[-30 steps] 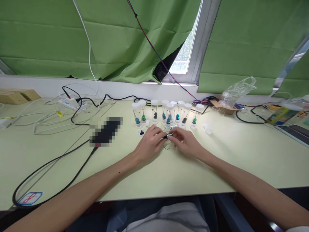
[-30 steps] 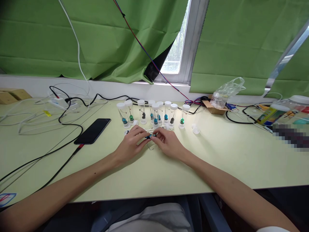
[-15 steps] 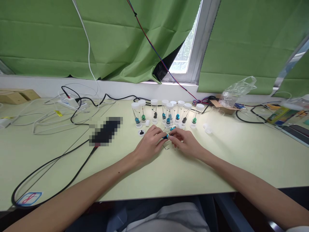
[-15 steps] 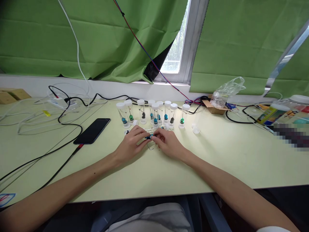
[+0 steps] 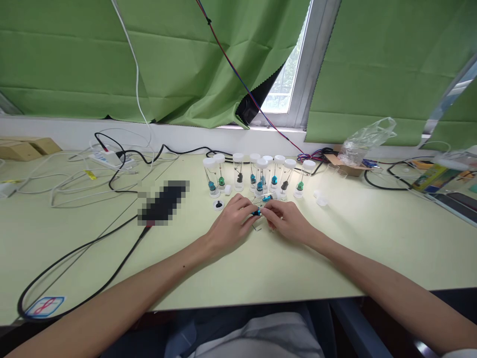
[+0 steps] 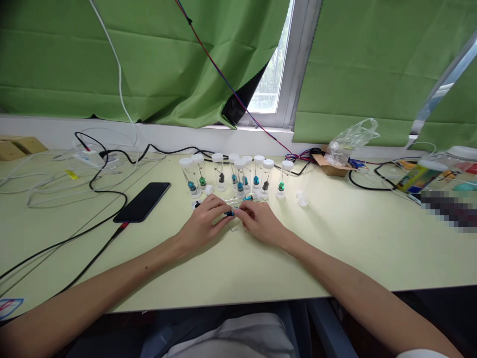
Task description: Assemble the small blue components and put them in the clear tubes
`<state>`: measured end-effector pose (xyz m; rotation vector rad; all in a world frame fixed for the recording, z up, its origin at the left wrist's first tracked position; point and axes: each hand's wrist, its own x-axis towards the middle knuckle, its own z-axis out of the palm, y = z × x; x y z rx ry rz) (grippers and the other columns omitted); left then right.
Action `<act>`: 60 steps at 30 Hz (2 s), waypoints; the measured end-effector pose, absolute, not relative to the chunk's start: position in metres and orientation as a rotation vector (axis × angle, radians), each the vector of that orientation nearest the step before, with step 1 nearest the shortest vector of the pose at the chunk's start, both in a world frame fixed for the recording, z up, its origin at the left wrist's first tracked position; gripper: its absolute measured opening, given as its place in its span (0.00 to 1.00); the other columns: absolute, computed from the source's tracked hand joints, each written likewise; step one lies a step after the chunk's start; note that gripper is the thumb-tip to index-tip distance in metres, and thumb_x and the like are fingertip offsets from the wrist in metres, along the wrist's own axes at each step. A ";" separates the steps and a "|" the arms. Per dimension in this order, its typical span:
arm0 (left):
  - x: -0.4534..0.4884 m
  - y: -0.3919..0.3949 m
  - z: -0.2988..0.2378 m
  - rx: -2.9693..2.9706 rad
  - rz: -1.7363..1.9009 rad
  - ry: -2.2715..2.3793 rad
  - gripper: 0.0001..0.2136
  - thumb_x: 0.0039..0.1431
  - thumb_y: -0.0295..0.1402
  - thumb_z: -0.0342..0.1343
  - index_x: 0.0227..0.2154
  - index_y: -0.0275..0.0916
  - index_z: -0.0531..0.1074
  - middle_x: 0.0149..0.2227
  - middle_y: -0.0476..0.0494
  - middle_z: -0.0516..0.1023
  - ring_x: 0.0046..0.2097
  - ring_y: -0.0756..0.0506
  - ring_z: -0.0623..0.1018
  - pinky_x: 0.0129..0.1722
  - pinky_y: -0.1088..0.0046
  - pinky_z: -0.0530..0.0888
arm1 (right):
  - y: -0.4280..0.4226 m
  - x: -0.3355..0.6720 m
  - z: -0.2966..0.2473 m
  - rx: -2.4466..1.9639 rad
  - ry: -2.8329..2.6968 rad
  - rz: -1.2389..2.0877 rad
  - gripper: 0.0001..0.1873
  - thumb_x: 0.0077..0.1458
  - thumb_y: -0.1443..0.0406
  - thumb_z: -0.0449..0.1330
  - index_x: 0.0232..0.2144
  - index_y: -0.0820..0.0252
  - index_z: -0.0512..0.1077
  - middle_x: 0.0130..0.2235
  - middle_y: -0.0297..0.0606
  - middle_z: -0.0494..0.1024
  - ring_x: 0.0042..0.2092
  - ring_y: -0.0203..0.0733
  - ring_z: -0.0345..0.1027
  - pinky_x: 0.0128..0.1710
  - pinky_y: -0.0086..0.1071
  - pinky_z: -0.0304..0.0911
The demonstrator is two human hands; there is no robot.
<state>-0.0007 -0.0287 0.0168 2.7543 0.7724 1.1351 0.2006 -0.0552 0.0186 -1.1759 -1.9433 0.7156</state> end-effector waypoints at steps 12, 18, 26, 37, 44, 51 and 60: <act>0.001 -0.030 0.018 2.734 1.127 0.781 0.06 0.65 0.27 0.52 0.36 0.38 0.74 0.36 0.42 0.75 0.41 0.44 0.69 0.40 0.65 0.72 | -0.056 0.200 0.018 -1.153 -1.947 0.682 0.11 0.64 0.56 0.56 0.40 0.57 0.70 0.25 0.29 0.70 0.26 0.36 0.66 0.29 0.30 0.63; 0.000 -0.030 0.018 2.729 1.126 0.784 0.06 0.66 0.28 0.52 0.37 0.38 0.75 0.36 0.42 0.76 0.41 0.44 0.69 0.40 0.65 0.72 | -0.057 0.202 0.018 -1.127 -1.945 0.694 0.10 0.63 0.57 0.57 0.41 0.57 0.69 0.25 0.29 0.70 0.27 0.35 0.66 0.29 0.30 0.65; 0.000 -0.029 0.018 2.746 1.174 0.758 0.07 0.66 0.28 0.52 0.35 0.38 0.74 0.34 0.43 0.75 0.39 0.44 0.69 0.39 0.66 0.72 | -0.058 0.199 0.020 -1.111 -1.906 0.765 0.14 0.65 0.54 0.54 0.36 0.57 0.68 0.23 0.30 0.71 0.24 0.36 0.65 0.29 0.32 0.65; 0.000 -0.028 0.015 2.776 1.175 0.690 0.05 0.65 0.28 0.53 0.38 0.38 0.74 0.35 0.42 0.75 0.40 0.44 0.69 0.40 0.66 0.72 | -0.054 0.201 0.017 -1.193 -1.944 0.686 0.25 0.67 0.52 0.50 0.21 0.57 0.63 0.19 0.30 0.71 0.23 0.35 0.65 0.30 0.31 0.61; 0.000 -0.027 0.015 2.762 1.212 0.702 0.05 0.65 0.29 0.53 0.38 0.39 0.75 0.35 0.43 0.75 0.39 0.44 0.70 0.40 0.65 0.72 | -0.056 0.200 0.020 -1.191 -1.903 0.668 0.24 0.68 0.52 0.48 0.24 0.58 0.67 0.21 0.31 0.71 0.24 0.36 0.65 0.29 0.31 0.62; -0.001 -0.026 0.016 2.740 1.276 0.775 0.05 0.65 0.29 0.53 0.37 0.39 0.75 0.33 0.43 0.75 0.38 0.45 0.70 0.39 0.66 0.72 | -0.055 0.201 0.015 -1.071 -1.821 0.696 0.15 0.62 0.52 0.58 0.43 0.56 0.69 0.32 0.36 0.75 0.29 0.38 0.69 0.31 0.33 0.69; -0.001 -0.027 0.015 2.742 1.263 0.771 0.05 0.65 0.29 0.53 0.36 0.39 0.74 0.33 0.44 0.75 0.38 0.45 0.70 0.39 0.66 0.72 | -0.056 0.201 0.019 -1.054 -1.820 0.770 0.14 0.63 0.53 0.57 0.37 0.57 0.69 0.26 0.32 0.72 0.25 0.36 0.67 0.29 0.31 0.67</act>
